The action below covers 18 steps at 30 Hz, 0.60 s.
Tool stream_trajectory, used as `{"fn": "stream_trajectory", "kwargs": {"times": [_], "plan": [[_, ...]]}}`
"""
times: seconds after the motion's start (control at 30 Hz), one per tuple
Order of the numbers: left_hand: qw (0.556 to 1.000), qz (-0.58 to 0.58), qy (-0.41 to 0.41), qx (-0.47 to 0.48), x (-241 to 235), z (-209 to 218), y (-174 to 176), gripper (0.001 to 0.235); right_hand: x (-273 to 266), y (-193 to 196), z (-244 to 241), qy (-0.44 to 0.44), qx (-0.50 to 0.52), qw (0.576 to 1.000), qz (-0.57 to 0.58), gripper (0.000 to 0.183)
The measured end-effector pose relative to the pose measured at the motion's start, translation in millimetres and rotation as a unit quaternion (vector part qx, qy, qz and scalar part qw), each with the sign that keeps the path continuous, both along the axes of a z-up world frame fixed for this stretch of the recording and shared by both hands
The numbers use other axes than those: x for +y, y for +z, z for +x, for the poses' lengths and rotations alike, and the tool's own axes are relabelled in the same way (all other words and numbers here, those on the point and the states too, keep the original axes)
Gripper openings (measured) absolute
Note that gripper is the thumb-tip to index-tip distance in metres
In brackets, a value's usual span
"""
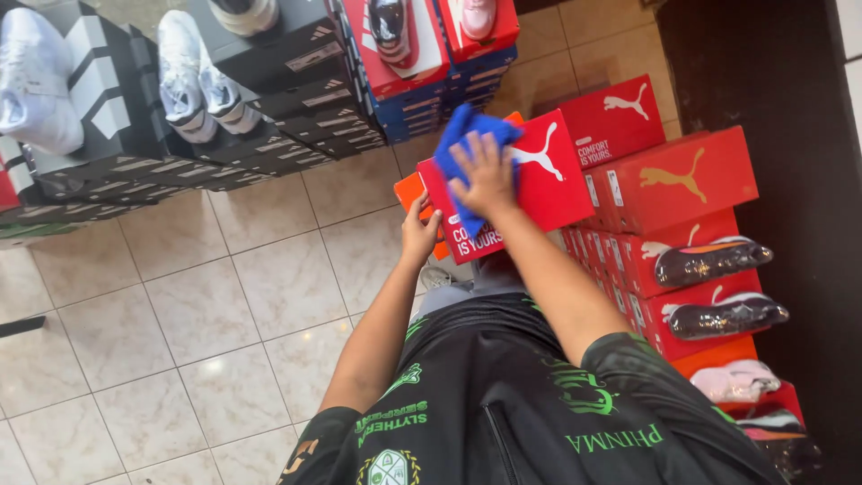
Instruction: Cleaning and dusting shoe boxes with a cloth in a storage area.
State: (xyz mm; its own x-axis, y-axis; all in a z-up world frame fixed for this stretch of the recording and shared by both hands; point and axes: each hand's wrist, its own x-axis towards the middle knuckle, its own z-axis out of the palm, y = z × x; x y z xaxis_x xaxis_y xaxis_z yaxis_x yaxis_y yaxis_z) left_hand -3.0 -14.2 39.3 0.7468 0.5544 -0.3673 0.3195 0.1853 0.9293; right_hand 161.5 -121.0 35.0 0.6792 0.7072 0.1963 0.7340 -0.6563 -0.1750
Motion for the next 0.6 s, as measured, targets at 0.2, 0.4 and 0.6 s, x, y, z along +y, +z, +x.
{"fn": "stream_trajectory", "kwargs": {"times": [0.2,0.4,0.6], "plan": [[1.000,-0.024,0.003,0.014,-1.2,2.0,11.7,0.052,-110.8,10.6,59.6,-0.175,-0.069,0.982,-0.016,0.074],[0.999,-0.035,-0.004,0.006,3.3,3.7,8.8,0.053,-40.0,7.6,-57.2,-0.049,0.003,0.999,-0.016,0.081],[0.999,-0.031,-0.021,0.008,-0.3,3.1,6.8,0.050,-110.3,2.9,-64.7,0.001,0.021,0.999,-0.037,0.084]]}}
